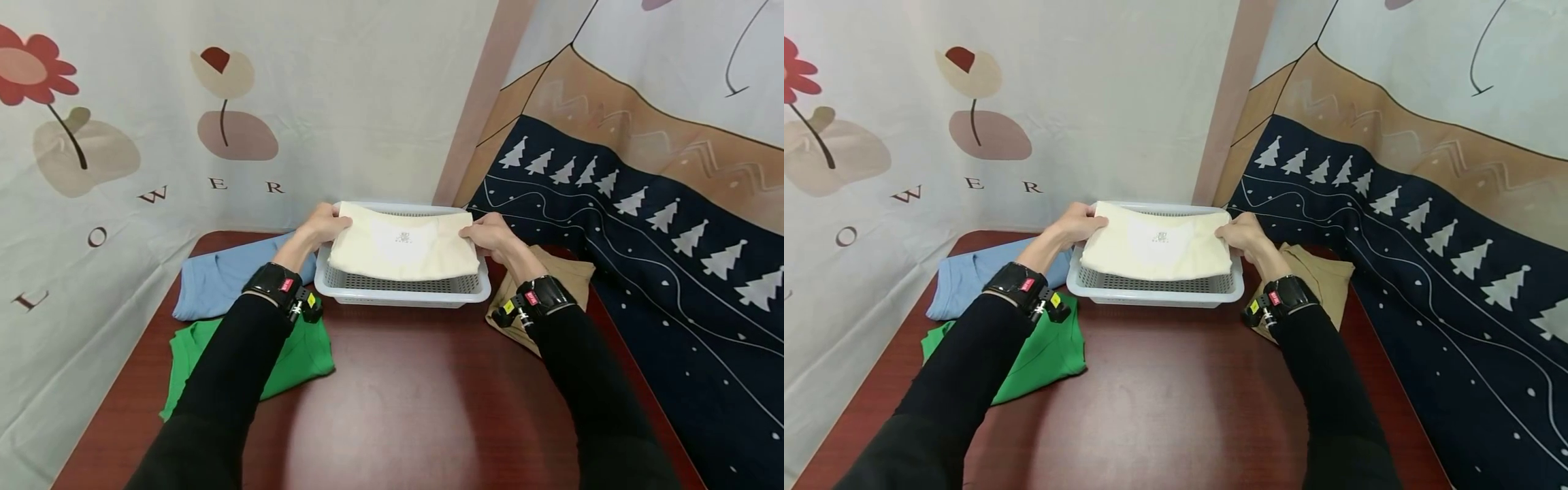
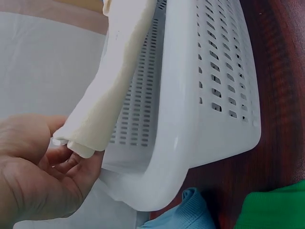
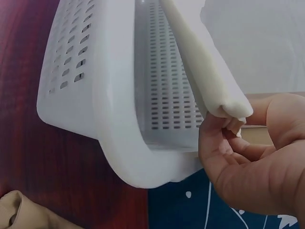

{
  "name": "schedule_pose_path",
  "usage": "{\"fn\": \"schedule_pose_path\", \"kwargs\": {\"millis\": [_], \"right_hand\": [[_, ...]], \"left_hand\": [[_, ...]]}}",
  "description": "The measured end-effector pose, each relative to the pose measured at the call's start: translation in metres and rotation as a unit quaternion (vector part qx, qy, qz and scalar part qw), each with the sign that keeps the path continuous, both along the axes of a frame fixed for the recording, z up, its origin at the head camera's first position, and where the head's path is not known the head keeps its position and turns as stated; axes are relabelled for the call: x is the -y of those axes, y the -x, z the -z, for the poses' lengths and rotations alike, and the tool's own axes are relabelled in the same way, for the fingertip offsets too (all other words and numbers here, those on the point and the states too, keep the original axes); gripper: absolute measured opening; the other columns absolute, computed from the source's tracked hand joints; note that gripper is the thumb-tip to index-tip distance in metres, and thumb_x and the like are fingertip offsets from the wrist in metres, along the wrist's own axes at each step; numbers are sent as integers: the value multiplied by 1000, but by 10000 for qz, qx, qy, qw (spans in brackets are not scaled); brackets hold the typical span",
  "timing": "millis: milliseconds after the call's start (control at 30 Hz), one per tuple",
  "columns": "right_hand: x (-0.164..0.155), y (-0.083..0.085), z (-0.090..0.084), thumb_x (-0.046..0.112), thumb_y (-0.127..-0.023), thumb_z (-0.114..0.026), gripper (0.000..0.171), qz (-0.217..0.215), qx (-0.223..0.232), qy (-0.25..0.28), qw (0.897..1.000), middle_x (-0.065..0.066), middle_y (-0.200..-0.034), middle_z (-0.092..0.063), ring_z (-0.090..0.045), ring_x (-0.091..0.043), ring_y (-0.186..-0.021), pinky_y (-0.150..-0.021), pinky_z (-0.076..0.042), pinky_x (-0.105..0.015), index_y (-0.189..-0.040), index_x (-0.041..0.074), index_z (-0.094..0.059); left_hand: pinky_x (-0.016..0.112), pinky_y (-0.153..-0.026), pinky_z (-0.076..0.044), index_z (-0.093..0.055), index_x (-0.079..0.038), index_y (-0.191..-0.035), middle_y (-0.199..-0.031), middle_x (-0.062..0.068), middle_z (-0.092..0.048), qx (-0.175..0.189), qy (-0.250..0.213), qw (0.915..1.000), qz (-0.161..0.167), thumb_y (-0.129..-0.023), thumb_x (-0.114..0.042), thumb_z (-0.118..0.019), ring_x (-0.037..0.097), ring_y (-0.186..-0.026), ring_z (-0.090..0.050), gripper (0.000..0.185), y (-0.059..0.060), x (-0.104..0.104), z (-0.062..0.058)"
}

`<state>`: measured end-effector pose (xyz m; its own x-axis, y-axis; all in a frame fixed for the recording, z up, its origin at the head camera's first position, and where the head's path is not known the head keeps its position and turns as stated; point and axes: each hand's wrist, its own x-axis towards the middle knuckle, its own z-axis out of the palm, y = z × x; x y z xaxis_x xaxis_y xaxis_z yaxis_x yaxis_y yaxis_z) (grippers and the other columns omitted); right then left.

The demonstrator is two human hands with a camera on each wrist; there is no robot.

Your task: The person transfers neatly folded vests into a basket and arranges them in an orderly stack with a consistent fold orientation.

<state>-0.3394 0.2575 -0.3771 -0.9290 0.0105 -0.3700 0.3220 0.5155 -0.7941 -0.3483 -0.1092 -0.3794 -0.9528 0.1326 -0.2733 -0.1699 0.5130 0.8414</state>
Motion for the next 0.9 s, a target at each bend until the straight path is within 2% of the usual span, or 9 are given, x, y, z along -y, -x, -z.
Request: {"fn": "schedule_pose_path", "kwargs": {"millis": [200,233,300,433,533,567,667,833,900], "right_hand": [[5,4,5,13,-114,-60,44,74,-10,-66,10000,-26,-148,-66,-77,-17,-104,-80,-68,-23,-148,-16,-62],[6,5,5,12,-114,-60,44,53,-28,-90,9999,-27,-149,-66,-77,-17,-104,-80,-68,-24,-147,-16,-62],[8,6,7,11,-114,-60,42,27,-60,-160,9999,-28,-149,-66,-78,-19,-104,-82,-68,-26,-145,-17,-64],[15,9,9,9,-112,-59,41,-73,-138,-343,9993,-28,-145,-66,-77,-22,-105,-87,-69,-30,-143,-17,-65],[20,8,9,6,-109,-58,40,-180,-157,-426,9988,-24,-134,-67,-76,-21,-98,-87,-70,-32,-140,-18,-65],[21,9,9,5,-108,-57,40,-222,-146,-443,9987,-23,-131,-67,-75,-21,-97,-86,-70,-33,-140,-18,-64],[24,10,10,2,-105,-55,40,-341,-64,-575,9977,-20,-122,-64,-74,-22,-94,-81,-69,-33,-139,-18,-62],[28,16,15,0,-102,-55,38,-465,-24,-1118,9926,-17,-115,-62,-73,-24,-91,-72,-65,-29,-137,-14,-61],[30,18,16,0,-102,-56,36,-482,-6,-1254,9909,-17,-113,-62,-73,-22,-87,-71,-65,-29,-136,-12,-62]], "left_hand": [[42,-93,-68,-69,11,-130,-133,27,-69,-233,427,9986,-197,-115,-20,-57,31,-106,-76,36,4,-5,6],[39,-89,-69,-73,8,-123,-127,24,-73,-331,437,9983,-188,-114,-25,-61,28,-101,-77,37,18,0,23],[42,-87,-70,-76,7,-121,-125,24,-76,-373,699,9966,-236,-111,-27,-65,31,-101,-79,37,34,1,38],[39,-67,-69,-80,-2,-123,-114,17,-80,-589,1243,9902,-256,-103,-36,-74,28,-85,-79,39,105,13,106],[39,-60,-68,-78,-4,-129,-117,18,-79,-567,1658,9843,-199,-97,-32,-79,29,-84,-79,43,134,13,126],[39,-61,-68,-76,-4,-132,-120,18,-78,-564,1755,9827,-162,-96,-32,-80,29,-86,-78,45,136,13,126],[33,-58,-62,-75,-2,-129,-118,17,-78,-568,1839,9813,-43,-96,-25,-77,26,-83,-74,40,113,7,101],[29,-55,-47,-71,3,-117,-108,18,-70,-561,2308,9713,143,-105,-9,-59,26,-75,-62,21,40,-19,31],[31,-57,-45,-67,3,-116,-107,20,-65,-497,2569,9649,225,-107,-4,-53,28,-75,-58,18,27,-27,17]]}}
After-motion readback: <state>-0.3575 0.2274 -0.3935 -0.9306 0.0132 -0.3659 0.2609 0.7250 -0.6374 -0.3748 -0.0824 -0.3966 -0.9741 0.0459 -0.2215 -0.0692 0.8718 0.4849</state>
